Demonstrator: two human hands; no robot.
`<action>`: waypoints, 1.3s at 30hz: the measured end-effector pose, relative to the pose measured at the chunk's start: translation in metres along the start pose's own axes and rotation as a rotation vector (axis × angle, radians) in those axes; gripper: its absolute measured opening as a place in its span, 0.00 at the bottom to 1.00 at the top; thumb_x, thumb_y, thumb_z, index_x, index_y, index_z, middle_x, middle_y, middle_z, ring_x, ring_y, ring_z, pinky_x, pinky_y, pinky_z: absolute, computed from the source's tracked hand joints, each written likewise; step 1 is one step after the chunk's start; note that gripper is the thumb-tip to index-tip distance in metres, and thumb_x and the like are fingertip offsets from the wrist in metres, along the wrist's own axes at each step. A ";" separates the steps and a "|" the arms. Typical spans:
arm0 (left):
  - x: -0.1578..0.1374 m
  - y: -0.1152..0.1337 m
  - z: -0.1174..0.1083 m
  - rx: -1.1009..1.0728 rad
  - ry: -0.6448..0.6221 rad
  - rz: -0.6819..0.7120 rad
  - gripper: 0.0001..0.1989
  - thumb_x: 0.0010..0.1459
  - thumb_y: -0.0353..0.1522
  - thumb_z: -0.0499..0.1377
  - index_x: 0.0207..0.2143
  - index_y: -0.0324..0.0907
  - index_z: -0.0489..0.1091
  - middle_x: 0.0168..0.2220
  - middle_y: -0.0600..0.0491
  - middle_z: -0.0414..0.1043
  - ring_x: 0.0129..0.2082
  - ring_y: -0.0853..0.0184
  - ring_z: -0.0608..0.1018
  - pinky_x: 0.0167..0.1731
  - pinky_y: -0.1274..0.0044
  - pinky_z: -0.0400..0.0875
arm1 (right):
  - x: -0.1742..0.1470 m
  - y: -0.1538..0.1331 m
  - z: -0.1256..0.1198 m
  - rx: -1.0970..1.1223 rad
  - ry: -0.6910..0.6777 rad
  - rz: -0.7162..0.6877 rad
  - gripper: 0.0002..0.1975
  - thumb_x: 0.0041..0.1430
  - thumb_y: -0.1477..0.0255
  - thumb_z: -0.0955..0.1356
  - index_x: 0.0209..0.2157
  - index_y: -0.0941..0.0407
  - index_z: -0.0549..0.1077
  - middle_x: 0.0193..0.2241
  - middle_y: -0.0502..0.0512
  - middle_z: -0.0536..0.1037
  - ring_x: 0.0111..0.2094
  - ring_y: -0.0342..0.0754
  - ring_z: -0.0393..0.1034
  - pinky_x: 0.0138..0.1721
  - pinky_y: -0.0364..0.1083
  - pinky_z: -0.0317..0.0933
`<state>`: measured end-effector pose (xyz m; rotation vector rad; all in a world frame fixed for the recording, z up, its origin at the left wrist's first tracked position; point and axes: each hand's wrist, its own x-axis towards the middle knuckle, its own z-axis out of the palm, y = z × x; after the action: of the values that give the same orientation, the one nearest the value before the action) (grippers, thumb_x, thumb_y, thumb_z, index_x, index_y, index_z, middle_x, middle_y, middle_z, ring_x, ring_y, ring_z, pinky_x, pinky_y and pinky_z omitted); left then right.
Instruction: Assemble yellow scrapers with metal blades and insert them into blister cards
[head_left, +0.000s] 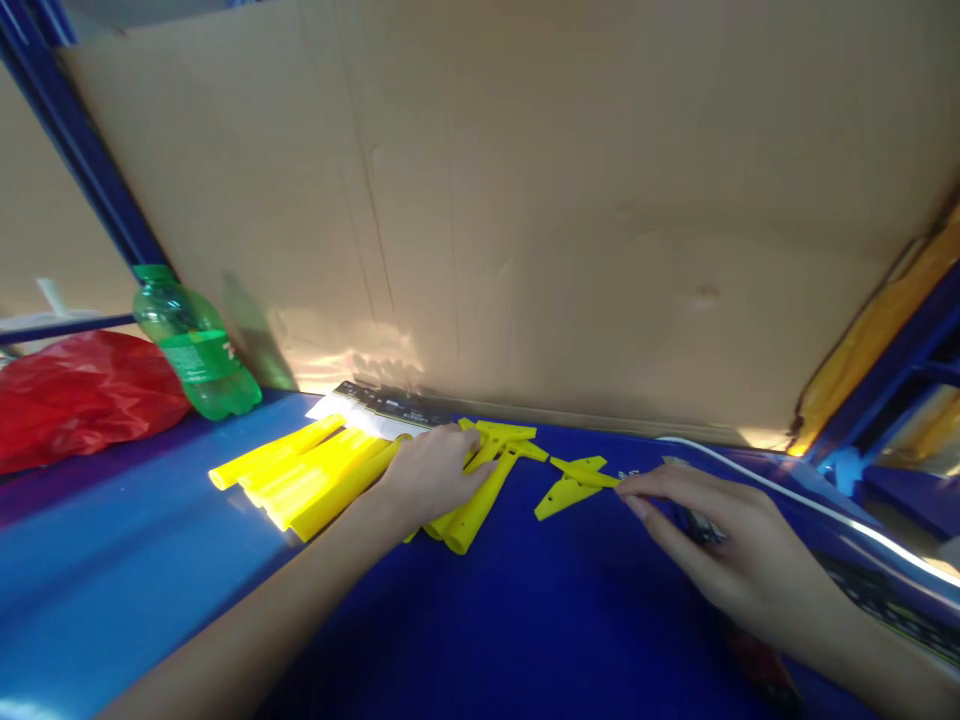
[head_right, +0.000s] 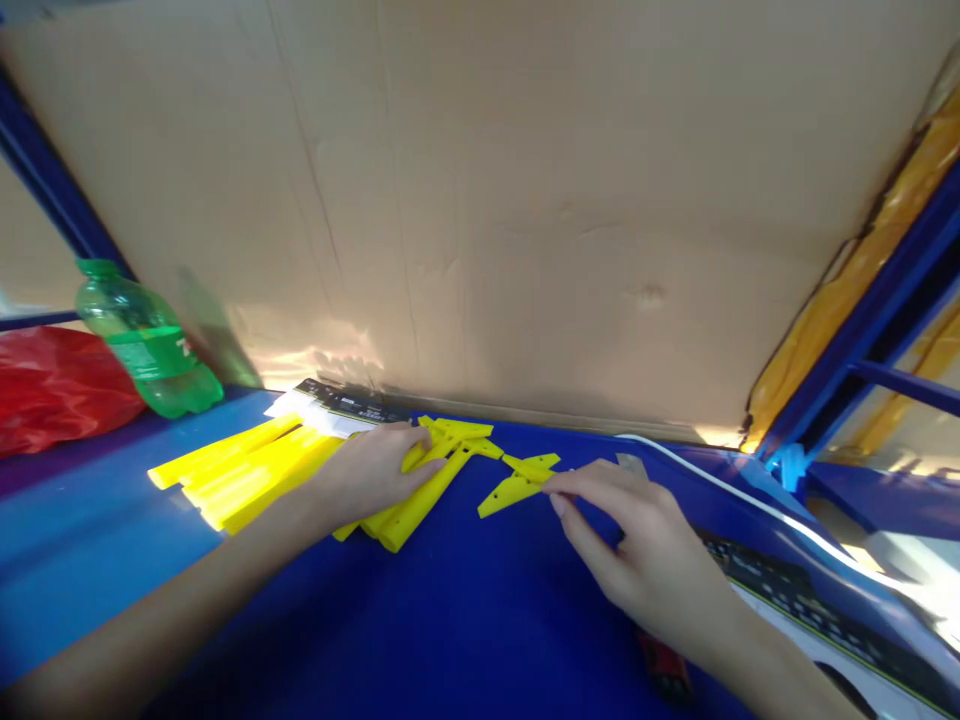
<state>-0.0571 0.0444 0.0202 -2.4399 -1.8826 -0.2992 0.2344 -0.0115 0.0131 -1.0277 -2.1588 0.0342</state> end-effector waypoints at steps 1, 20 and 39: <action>0.001 0.003 -0.001 0.022 -0.001 -0.009 0.20 0.66 0.43 0.52 0.43 0.38 0.78 0.45 0.37 0.78 0.45 0.43 0.81 0.43 0.56 0.75 | -0.005 0.003 -0.002 0.009 0.056 0.013 0.09 0.68 0.71 0.67 0.41 0.48 0.80 0.38 0.53 0.86 0.39 0.55 0.81 0.44 0.55 0.72; -0.025 0.069 -0.008 -1.266 -0.337 -0.036 0.19 0.70 0.48 0.48 0.37 0.42 0.64 0.28 0.55 0.70 0.25 0.71 0.74 0.28 0.78 0.70 | -0.019 0.031 -0.019 -0.115 -0.018 0.208 0.10 0.63 0.67 0.68 0.42 0.51 0.80 0.38 0.56 0.86 0.40 0.57 0.80 0.42 0.54 0.73; -0.034 0.080 0.022 -1.512 -0.449 -0.162 0.19 0.69 0.43 0.55 0.56 0.44 0.60 0.25 0.56 0.74 0.15 0.74 0.71 0.13 0.86 0.64 | -0.016 0.047 -0.030 -0.124 -0.089 0.204 0.10 0.64 0.71 0.67 0.38 0.52 0.82 0.36 0.54 0.86 0.36 0.52 0.81 0.39 0.48 0.72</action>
<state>0.0143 -0.0055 -0.0012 -3.2523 -2.5313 -1.9357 0.2907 0.0014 0.0111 -1.3386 -2.1490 0.0437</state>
